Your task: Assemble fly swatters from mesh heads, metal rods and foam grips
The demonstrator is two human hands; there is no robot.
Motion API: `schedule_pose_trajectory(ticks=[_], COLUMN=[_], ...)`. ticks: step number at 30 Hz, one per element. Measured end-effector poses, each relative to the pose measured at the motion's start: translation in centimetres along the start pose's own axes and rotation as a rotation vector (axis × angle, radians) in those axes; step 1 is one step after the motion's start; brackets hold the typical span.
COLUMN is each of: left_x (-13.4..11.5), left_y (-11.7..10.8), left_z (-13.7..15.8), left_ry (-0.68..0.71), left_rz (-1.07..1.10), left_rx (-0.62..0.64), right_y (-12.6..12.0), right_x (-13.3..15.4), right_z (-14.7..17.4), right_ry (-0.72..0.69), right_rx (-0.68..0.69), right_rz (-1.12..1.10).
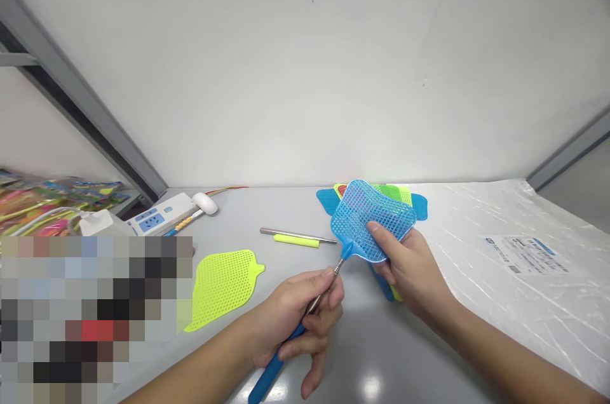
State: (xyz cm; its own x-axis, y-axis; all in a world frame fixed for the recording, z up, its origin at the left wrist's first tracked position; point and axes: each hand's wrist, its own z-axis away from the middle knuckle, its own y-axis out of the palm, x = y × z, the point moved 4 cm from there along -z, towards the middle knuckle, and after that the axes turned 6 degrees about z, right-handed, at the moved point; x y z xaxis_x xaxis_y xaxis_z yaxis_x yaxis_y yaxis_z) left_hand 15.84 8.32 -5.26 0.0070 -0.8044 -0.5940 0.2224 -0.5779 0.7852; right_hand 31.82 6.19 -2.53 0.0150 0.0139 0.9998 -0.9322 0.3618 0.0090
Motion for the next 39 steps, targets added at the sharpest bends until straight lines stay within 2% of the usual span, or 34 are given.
schedule_pose_trajectory(ticks=[4, 8, 16, 22, 25, 32, 39], left_x=[0.0, 0.2, 0.1, -0.5, -0.5, -0.2, 0.0], left_y=[0.4, 0.6, 0.8, 1.0, 0.9, 0.7, 0.1], left_z=[0.1, 0.2, 0.7, 0.9, 0.9, 0.4, 0.5], left_ry=[-0.010, -0.019, -0.079, -0.062, -0.061, -0.059, -0.090], left_rz=[0.052, 0.076, -0.014, -0.165, -0.167, -0.007, 0.052], left_rx=[0.064, 0.066, -0.079, -0.154, -0.172, -0.107, 0.056], right_y=[0.3, 0.5, 0.4, 0.3, 0.4, 0.7, -0.3], right_x=[0.2, 0.3, -0.1, -0.2, -0.3, -0.7, 0.4], right_z=[0.3, 0.5, 0.8, 0.8, 0.7, 0.5, -0.5], right_ry=[0.018, 0.030, 0.106, 0.114, 0.113, 0.166, 0.152], right_rx=[0.020, 0.022, 0.054, 0.055, 0.062, 0.077, -0.051], right_rz=[-0.032, -0.052, -0.055, -0.042, -0.049, -0.118, -0.441])
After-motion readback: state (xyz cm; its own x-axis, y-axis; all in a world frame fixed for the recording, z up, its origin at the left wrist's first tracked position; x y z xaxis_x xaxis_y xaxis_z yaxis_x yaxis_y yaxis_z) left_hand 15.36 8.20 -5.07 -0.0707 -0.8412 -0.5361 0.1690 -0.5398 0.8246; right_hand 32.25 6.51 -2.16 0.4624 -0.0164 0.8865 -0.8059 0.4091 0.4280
